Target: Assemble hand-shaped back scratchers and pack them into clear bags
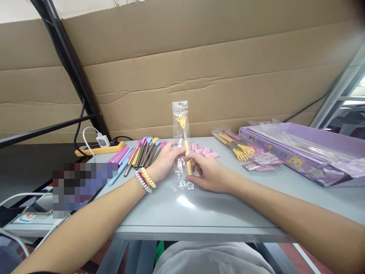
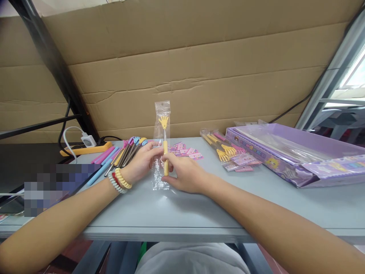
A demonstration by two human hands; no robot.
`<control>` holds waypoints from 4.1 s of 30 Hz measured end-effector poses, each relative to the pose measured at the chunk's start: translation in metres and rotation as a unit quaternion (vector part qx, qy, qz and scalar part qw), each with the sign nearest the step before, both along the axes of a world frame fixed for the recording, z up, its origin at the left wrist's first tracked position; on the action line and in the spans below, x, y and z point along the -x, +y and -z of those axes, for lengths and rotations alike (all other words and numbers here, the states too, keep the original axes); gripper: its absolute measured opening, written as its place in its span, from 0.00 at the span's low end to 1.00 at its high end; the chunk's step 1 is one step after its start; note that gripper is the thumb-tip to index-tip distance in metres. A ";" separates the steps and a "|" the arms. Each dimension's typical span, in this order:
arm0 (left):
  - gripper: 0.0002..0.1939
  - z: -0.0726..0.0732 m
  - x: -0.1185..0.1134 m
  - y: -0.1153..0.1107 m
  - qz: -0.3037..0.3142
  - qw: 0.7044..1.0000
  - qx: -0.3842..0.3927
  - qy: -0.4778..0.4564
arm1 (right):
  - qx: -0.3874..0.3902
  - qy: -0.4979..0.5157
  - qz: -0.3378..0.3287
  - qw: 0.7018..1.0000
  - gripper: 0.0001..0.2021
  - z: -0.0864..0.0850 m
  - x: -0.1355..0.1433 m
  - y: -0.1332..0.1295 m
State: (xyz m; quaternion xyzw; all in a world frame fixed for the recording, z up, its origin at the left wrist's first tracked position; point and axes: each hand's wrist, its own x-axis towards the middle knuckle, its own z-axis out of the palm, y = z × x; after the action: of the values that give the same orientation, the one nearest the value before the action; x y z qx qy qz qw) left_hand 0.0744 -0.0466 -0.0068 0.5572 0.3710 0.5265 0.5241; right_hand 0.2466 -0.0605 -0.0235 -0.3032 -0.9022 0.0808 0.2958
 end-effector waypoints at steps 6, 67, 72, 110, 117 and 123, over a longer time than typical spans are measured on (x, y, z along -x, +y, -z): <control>0.18 -0.004 0.003 -0.003 0.066 0.997 -0.031 0.025 | -0.027 0.020 0.018 0.999 0.26 0.003 0.000 0.000; 0.25 -0.010 0.013 -0.004 0.187 0.980 -0.031 0.052 | -0.071 0.062 0.148 0.984 0.23 -0.016 -0.018 0.017; 0.22 -0.011 0.022 0.002 0.166 0.978 0.012 0.127 | -0.004 0.015 0.213 0.977 0.22 -0.020 -0.044 0.037; 0.13 -0.016 0.053 0.015 0.210 0.845 -0.009 0.491 | 0.064 -0.101 0.431 0.894 0.05 -0.049 -0.110 0.067; 0.12 -0.016 0.054 0.016 0.210 0.847 0.000 0.489 | 0.115 -0.210 0.476 0.846 0.15 -0.050 -0.117 0.068; 0.12 -0.016 0.054 0.015 0.209 0.836 -0.011 0.507 | 0.140 -0.264 0.469 0.831 0.23 -0.037 -0.114 0.074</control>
State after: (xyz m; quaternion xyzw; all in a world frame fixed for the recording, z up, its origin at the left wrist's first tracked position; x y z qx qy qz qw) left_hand 0.0203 -0.0318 0.0088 0.8162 0.4535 0.0522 0.3542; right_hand 0.3607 0.0130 0.0140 -0.7381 -0.6743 -0.0251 0.0030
